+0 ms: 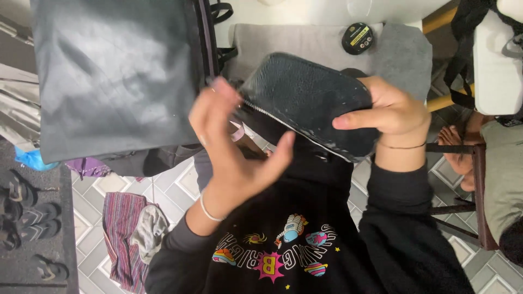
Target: The person cleans a black bag using a round sponge and a cleaning balm. They apply the balm to the sponge and wipe the exterior and interior surfaces of the bag, including the zipper area.
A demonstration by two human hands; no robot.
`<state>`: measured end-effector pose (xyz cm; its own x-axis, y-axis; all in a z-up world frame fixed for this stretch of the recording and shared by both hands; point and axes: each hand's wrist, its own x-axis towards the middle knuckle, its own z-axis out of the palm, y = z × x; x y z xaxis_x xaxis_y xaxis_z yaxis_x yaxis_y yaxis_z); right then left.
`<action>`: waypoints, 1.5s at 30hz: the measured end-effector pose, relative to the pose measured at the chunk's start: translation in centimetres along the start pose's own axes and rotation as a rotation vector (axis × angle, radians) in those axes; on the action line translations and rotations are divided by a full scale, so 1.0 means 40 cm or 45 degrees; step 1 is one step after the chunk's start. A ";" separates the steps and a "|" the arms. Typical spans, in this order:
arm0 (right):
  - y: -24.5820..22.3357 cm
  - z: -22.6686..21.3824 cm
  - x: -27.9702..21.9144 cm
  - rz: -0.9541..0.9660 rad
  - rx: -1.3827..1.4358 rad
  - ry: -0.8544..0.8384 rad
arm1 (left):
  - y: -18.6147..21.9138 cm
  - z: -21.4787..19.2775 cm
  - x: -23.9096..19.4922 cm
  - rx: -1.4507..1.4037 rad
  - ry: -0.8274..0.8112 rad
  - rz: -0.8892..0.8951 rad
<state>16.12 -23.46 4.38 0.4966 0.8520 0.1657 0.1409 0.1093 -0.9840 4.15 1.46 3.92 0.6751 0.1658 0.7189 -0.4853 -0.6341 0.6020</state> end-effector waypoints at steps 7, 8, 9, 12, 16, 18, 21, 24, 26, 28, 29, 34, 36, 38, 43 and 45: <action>-0.020 -0.104 0.069 0.195 -0.216 -0.200 | -0.011 0.009 0.075 -0.349 -0.342 -0.612; -0.029 -0.107 0.087 0.361 -0.309 -0.171 | -0.021 0.023 0.068 -0.260 -0.425 -0.693; -0.038 -0.109 0.102 0.533 -0.398 -0.142 | -0.029 0.036 0.059 -0.172 -0.510 -0.776; 0.000 -0.135 0.140 0.685 -0.374 -0.111 | -0.079 0.078 0.039 -0.087 -0.460 -0.794; 0.044 -0.173 0.192 0.794 -0.331 -0.089 | -0.111 0.130 0.031 -0.363 -0.347 -0.933; 0.077 -0.207 0.202 0.884 -0.338 0.059 | -0.083 0.132 0.035 -0.659 -0.285 -1.317; 0.080 -0.208 0.205 0.853 -0.429 0.055 | -0.072 0.134 0.025 -0.535 -0.293 -1.063; 0.115 -0.211 0.189 0.946 -0.653 0.140 | -0.090 0.152 0.042 -0.528 -0.302 -1.025; 0.113 -0.202 0.189 0.998 -0.666 0.148 | -0.122 0.168 0.037 -0.508 -0.320 -1.056; 0.120 -0.201 0.188 1.053 -0.683 0.159 | -0.159 0.185 0.023 -0.494 -0.338 -1.085; 0.130 -0.201 0.185 0.901 -0.669 0.155 | -0.182 0.191 0.009 -0.385 -0.338 -0.967; 0.232 -0.183 0.190 0.554 -0.659 0.257 | -0.233 0.210 -0.018 -0.021 -0.405 -0.831; 0.250 -0.165 0.198 0.602 -0.931 0.391 | -0.244 0.224 -0.024 0.329 -0.401 -0.716; 0.245 -0.143 0.199 0.522 -0.996 0.392 | -0.263 0.233 -0.037 0.336 -0.386 -0.744; 0.226 -0.111 0.162 0.257 -1.116 0.399 | -0.294 0.245 -0.056 0.426 -0.349 -0.702; 0.173 -0.086 0.129 0.359 -1.289 0.469 | -0.293 0.247 -0.055 0.491 -0.362 -0.696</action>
<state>22.58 -20.07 -1.34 0.8211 0.5580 0.1197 0.5332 -0.6754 -0.5094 13.82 1.08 -8.17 0.9090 0.3654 0.2005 0.1577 -0.7468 0.6461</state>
